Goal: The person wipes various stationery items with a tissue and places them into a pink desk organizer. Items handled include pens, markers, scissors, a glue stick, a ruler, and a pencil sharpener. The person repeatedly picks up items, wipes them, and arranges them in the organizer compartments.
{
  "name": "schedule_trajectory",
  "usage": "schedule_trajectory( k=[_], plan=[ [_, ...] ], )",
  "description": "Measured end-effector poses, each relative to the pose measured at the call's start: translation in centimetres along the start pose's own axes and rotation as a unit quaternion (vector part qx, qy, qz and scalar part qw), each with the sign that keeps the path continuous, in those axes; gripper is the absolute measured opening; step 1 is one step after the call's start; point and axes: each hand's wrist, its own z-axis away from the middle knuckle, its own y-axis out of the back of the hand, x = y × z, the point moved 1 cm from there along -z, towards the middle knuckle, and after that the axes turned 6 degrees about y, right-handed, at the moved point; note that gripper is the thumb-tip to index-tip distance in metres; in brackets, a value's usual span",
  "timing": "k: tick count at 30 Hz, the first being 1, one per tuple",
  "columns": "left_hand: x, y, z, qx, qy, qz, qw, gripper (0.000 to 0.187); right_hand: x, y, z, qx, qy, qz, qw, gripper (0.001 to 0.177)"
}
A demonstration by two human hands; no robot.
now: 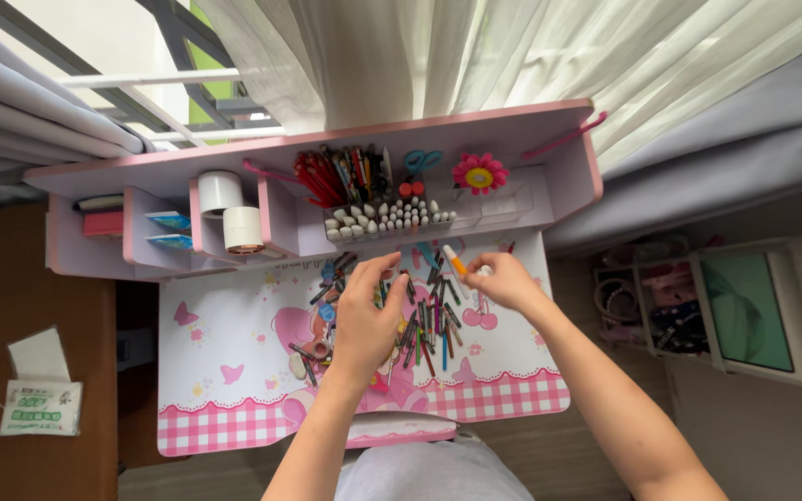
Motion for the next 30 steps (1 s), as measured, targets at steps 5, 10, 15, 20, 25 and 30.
schedule_trajectory(
  k=[5,10,15,20,25,30],
  plan=[
    [1.2,-0.2,0.1,-0.06,0.047,0.097,0.992,0.039,-7.4,2.4,5.9,-0.037,0.11,-0.081,0.99,0.028],
    [2.1,-0.6,0.7,-0.093,0.106,0.207,0.968,0.038,-11.9,3.5,10.3,-0.047,0.121,-0.132,0.983,0.027],
    [3.1,-0.4,1.3,-0.079,0.106,0.205,0.97,0.03,-13.2,3.6,12.5,-0.037,0.148,-0.121,0.981,0.026],
    [4.0,-0.5,1.6,-0.082,0.114,0.243,0.96,0.029,-12.6,4.5,13.8,0.017,0.295,-0.223,0.929,0.039],
    [5.1,-1.0,2.1,-0.088,0.123,0.252,0.956,0.03,-13.1,4.5,14.9,0.131,0.261,-0.291,0.911,0.04],
    [5.9,-1.5,2.1,-0.121,0.106,0.34,0.927,0.028,-15.4,4.0,16.3,0.178,0.421,-0.255,0.852,0.02]
  ],
)
